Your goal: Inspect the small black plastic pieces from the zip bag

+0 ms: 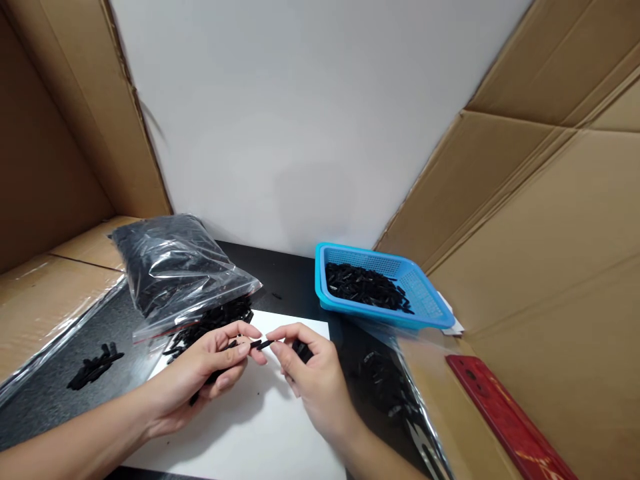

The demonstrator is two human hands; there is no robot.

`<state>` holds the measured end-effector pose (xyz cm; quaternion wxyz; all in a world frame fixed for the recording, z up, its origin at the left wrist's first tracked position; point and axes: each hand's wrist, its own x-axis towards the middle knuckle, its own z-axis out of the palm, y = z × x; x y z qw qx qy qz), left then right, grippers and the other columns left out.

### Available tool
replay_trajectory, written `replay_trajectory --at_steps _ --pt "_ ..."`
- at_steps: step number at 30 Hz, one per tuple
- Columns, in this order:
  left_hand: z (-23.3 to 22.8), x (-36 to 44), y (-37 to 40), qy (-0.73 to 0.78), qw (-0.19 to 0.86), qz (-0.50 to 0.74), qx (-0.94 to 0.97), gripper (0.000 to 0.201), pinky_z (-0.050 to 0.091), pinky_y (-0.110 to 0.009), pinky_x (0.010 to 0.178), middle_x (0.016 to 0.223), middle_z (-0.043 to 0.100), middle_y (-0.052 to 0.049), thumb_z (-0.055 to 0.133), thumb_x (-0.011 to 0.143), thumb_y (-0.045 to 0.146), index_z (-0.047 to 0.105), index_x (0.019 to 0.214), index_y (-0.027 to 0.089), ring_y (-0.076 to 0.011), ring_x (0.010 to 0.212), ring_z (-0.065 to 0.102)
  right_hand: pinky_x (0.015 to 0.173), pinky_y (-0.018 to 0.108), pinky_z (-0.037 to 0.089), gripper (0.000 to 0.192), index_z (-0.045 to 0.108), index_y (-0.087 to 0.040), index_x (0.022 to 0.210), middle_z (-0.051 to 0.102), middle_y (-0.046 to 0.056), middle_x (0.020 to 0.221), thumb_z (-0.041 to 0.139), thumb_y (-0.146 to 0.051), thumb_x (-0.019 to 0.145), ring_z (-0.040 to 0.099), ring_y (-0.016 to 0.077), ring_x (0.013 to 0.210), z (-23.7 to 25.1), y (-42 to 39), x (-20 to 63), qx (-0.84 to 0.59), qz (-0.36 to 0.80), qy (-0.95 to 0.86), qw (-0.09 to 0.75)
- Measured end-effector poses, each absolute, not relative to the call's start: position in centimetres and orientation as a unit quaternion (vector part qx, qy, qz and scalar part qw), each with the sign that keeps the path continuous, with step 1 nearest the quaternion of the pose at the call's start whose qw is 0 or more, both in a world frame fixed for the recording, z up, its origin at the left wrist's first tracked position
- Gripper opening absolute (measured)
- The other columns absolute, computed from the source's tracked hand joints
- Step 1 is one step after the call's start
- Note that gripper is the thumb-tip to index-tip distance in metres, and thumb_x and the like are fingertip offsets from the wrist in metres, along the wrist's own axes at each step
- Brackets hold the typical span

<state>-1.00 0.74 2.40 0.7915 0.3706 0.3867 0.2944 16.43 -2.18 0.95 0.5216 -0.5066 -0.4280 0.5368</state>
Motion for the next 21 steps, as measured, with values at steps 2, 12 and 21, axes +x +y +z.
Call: replay_trajectory --at_steps 2,12,21 --pt "2.2 -0.9 0.7 0.383 0.785 0.302 0.382 0.027 0.012 -0.019 0.041 0.086 0.069 -0.002 0.073 0.079 0.034 0.06 0.096 0.018 -0.0009 0.043 0.032 0.036 0.018 0.022 0.034 0.068 -0.018 0.08 0.045 -0.006 0.055 0.079 -0.047 0.068 0.033 0.006 0.041 1.0 -2.2 16.4 -0.498 0.546 -0.419 0.528" --pt "2.2 -0.7 0.5 0.395 0.74 0.315 0.443 0.025 0.019 -0.021 0.048 0.092 0.075 -0.008 0.068 0.084 0.036 0.056 0.089 0.015 -0.0018 0.045 0.033 0.036 0.016 0.016 0.041 0.042 -0.019 0.064 0.051 -0.006 0.054 0.063 -0.047 0.085 0.025 0.0016 0.035 1.2 -1.7 16.9 -0.406 0.636 -0.373 0.54" --pt "2.6 -0.6 0.5 0.381 0.742 0.314 0.454 0.022 0.017 -0.021 0.048 0.073 0.065 0.001 0.068 0.084 0.035 0.061 0.082 0.014 -0.0031 0.048 0.031 0.047 0.022 0.035 0.018 0.071 -0.019 0.089 0.054 -0.003 0.061 0.068 -0.037 0.084 0.043 0.0106 0.051 0.4 -2.3 17.0 -0.476 0.449 -0.571 0.496"
